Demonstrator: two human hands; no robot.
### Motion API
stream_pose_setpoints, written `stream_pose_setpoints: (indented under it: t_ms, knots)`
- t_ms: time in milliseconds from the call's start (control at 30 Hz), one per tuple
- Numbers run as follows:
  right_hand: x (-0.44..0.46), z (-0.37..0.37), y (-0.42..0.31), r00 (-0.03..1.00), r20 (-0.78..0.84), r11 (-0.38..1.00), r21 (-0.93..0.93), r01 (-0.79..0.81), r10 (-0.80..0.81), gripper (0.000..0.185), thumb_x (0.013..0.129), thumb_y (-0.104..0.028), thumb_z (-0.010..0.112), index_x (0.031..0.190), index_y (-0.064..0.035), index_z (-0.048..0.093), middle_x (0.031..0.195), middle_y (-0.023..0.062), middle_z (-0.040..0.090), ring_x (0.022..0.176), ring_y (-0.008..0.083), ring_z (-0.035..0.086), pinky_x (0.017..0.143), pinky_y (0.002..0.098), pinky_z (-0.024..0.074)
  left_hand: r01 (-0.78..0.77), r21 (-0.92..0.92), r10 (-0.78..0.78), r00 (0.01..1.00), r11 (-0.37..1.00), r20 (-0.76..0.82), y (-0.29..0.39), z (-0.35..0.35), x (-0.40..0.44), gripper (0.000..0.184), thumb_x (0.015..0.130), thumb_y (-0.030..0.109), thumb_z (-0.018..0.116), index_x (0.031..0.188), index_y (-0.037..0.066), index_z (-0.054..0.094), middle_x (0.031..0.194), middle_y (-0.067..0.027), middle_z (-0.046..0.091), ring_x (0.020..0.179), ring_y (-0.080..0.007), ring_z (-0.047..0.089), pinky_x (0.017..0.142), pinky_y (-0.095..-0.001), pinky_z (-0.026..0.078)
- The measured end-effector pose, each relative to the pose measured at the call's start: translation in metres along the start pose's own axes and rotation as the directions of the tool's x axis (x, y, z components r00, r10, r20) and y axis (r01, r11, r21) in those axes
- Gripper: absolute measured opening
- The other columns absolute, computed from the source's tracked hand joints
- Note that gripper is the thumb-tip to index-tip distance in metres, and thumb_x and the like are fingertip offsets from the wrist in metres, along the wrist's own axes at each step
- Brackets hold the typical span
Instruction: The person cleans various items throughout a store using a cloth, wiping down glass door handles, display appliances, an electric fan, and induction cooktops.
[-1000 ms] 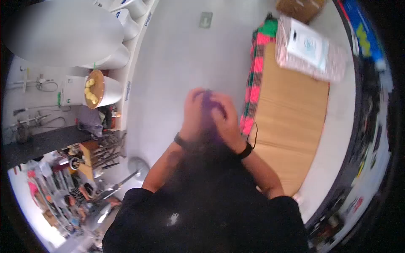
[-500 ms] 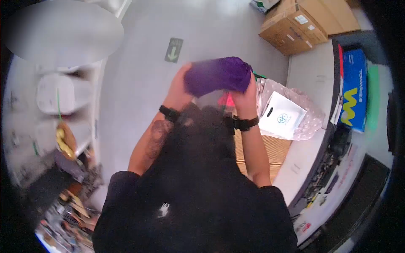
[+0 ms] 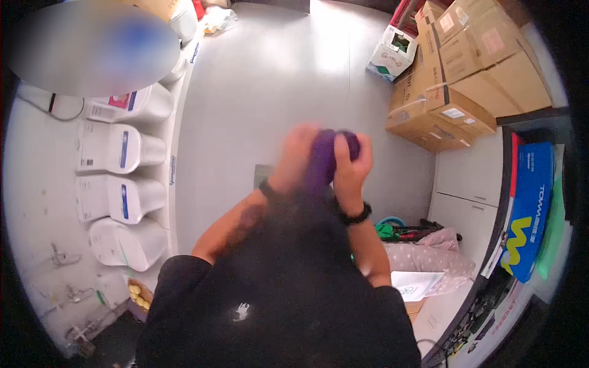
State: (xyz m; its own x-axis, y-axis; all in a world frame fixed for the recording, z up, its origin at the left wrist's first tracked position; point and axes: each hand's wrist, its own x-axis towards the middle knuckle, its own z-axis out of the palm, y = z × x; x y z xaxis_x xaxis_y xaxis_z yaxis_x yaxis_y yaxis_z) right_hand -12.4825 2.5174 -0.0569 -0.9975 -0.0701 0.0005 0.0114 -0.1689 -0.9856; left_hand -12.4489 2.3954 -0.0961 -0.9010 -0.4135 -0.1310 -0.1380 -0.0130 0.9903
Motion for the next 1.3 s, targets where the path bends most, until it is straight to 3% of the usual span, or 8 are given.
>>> stream_pose_setpoints:
  t_ms: [200, 400, 667, 800, 933, 1000, 1167, 1300]
  knots:
    - [0.185, 0.109, -0.010, 0.974, 0.177, 0.962, -0.209, 0.174, -0.138, 0.016, 0.085, -0.016, 0.068, 0.086, -0.0047, 0.057, 0.078, 0.0045, 0.057, 0.070, 0.0146, 0.055, 0.063, 0.0319, 0.0471, -0.012, -0.289, -0.047, 0.979, 0.957, -0.196, 0.081, -0.016, 0.181, 0.023, 0.097, 0.026, 0.057, 0.086, 0.006, 0.057, 0.080, 0.0025, 0.054, 0.077, -0.0070, 0.050, 0.067, -0.0244, 0.044]
    - [0.369, 0.180, -0.009, 0.658, 0.623, 0.591, -0.360, 0.722, -0.424, 0.016, 0.082, -0.016, 0.069, 0.088, -0.0046, 0.061, 0.078, 0.0135, 0.061, 0.072, 0.0307, 0.062, 0.064, 0.0376, 0.0493, -0.036, -0.371, -0.012, 0.992, 0.928, -0.126, 0.053, -0.023, 0.403, 0.024, 0.097, 0.028, 0.055, 0.085, 0.008, 0.053, 0.081, 0.0031, 0.052, 0.073, -0.0062, 0.049, 0.064, -0.0245, 0.044]
    - [0.669, 0.261, 0.025, 0.952, 0.300, 0.909, -0.411, 0.069, 0.064, 0.029, 0.094, -0.026, 0.057, 0.110, -0.0019, 0.055, 0.100, 0.0071, 0.056, 0.094, 0.0133, 0.051, 0.083, 0.0291, 0.0444, 0.045, -0.604, -0.141, 0.984, 0.796, -0.112, 0.126, -0.013, 0.655, 0.020, 0.097, 0.020, 0.053, 0.111, 0.004, 0.054, 0.099, -0.0037, 0.059, 0.091, -0.0123, 0.056, 0.080, -0.0294, 0.049]
    - [0.749, 0.325, 0.028, 0.871, 0.488, 0.971, -0.168, 0.168, -0.066, 0.047, 0.096, -0.016, 0.054, 0.138, -0.0017, 0.037, 0.133, 0.0121, 0.041, 0.124, 0.0164, 0.041, 0.103, 0.0316, 0.0377, 0.003, -0.810, -0.045, 0.999, 0.586, -0.029, 0.189, -0.044, 0.796, 0.031, 0.095, 0.017, 0.054, 0.122, 0.003, 0.048, 0.111, -0.0112, 0.059, 0.100, -0.0202, 0.059, 0.087, -0.0341, 0.051]
    - [0.886, 0.382, 0.046, 0.884, 0.411, 0.944, -0.136, 0.301, -0.222, 0.049, 0.090, -0.003, 0.061, 0.135, -0.0016, 0.042, 0.123, 0.0116, 0.053, 0.113, 0.0185, 0.052, 0.099, 0.0323, 0.0413, -0.077, -0.834, -0.025, 0.994, 0.546, -0.108, 0.205, -0.048, 0.949, 0.045, 0.094, 0.015, 0.054, 0.135, 0.003, 0.039, 0.118, -0.0135, 0.057, 0.103, -0.0243, 0.059, 0.091, -0.0374, 0.051]
    - [0.985, 0.407, 0.053, 0.869, 0.348, 0.901, -0.126, 0.414, -0.351, 0.038, 0.092, -0.005, 0.061, 0.128, -0.0015, 0.050, 0.119, 0.0106, 0.058, 0.110, 0.0183, 0.055, 0.098, 0.0319, 0.0424, -0.561, -0.132, 0.520, 0.816, 0.817, -0.251, 0.188, -0.051, 1.033, 0.050, 0.091, 0.005, 0.056, 0.137, 0.002, 0.038, 0.122, -0.0124, 0.054, 0.109, -0.0213, 0.056, 0.095, -0.0353, 0.048]
    - [1.175, 0.493, -0.020, 0.796, 0.307, 0.846, 0.063, 0.530, -0.521, 0.031, 0.092, -0.007, 0.062, 0.122, -0.0017, 0.056, 0.113, 0.0091, 0.061, 0.105, 0.0172, 0.058, 0.091, 0.0300, 0.0461, -0.521, -0.166, 0.408, 0.798, 0.838, -0.443, 0.299, -0.039, 1.155, 0.050, 0.087, -0.004, 0.057, 0.135, 0.001, 0.040, 0.124, -0.0098, 0.051, 0.112, -0.0166, 0.051, 0.100, -0.0305, 0.042]
    - [1.262, 0.534, -0.053, 0.670, 0.541, 0.859, 0.265, 0.438, -0.509, 0.020, 0.091, -0.003, 0.057, 0.111, -0.0015, 0.058, 0.103, 0.0058, 0.059, 0.097, 0.0138, 0.056, 0.087, 0.0265, 0.0449, -0.581, 0.258, 0.616, 0.583, 0.772, -0.529, 0.325, -0.029, 1.213, 0.048, 0.085, 0.000, 0.062, 0.129, 0.001, 0.043, 0.122, -0.0127, 0.050, 0.110, -0.0212, 0.052, 0.097, -0.0351, 0.044]
